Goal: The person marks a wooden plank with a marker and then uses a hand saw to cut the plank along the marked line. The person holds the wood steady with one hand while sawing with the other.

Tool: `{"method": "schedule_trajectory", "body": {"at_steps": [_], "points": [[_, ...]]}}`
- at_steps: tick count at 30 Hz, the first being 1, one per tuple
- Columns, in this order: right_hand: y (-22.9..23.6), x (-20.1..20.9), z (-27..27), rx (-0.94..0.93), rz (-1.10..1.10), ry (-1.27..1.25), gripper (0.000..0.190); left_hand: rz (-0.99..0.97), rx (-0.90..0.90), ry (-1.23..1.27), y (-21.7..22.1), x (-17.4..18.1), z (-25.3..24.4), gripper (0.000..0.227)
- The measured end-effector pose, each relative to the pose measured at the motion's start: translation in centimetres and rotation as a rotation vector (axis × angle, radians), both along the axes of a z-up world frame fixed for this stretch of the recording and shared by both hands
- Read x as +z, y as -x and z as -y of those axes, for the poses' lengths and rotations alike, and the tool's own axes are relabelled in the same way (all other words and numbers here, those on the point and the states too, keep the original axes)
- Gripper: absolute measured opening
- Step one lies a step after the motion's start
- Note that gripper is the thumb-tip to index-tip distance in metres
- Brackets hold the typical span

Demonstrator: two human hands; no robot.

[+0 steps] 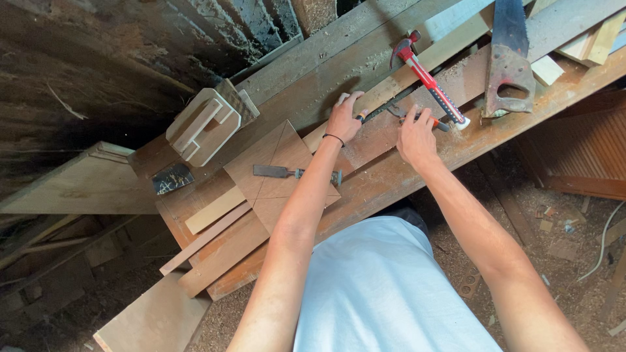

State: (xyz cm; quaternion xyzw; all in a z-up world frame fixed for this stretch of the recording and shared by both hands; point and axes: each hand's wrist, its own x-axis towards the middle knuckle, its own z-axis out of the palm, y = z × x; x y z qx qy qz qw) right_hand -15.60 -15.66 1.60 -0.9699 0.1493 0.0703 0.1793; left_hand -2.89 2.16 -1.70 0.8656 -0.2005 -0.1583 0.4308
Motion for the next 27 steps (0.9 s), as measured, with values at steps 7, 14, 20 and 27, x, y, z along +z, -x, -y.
{"method": "schedule_trajectory", "body": {"at_steps": [7, 14, 20, 27], "points": [[-0.5, 0.5, -1.2, -0.071, -0.012, -0.031, 0.069, -0.026, 0.001, -0.017, -0.1, 0.3, 0.0, 0.046], [-0.8, 1.7, -1.8, -0.097, -0.015, -0.050, 0.066, -0.035, 0.005, -0.019, -0.2, 0.4, 0.0, 0.046], [-1.1, 1.9, -1.6, -0.083, -0.016, -0.029, 0.066, -0.016, 0.009, -0.006, -0.2, 0.2, 0.2, 0.047], [-1.0, 1.4, -1.8, 0.040, -0.031, 0.303, 0.064, -0.032, 0.013, -0.024, -0.3, 0.0, 0.1, 0.048]]}}
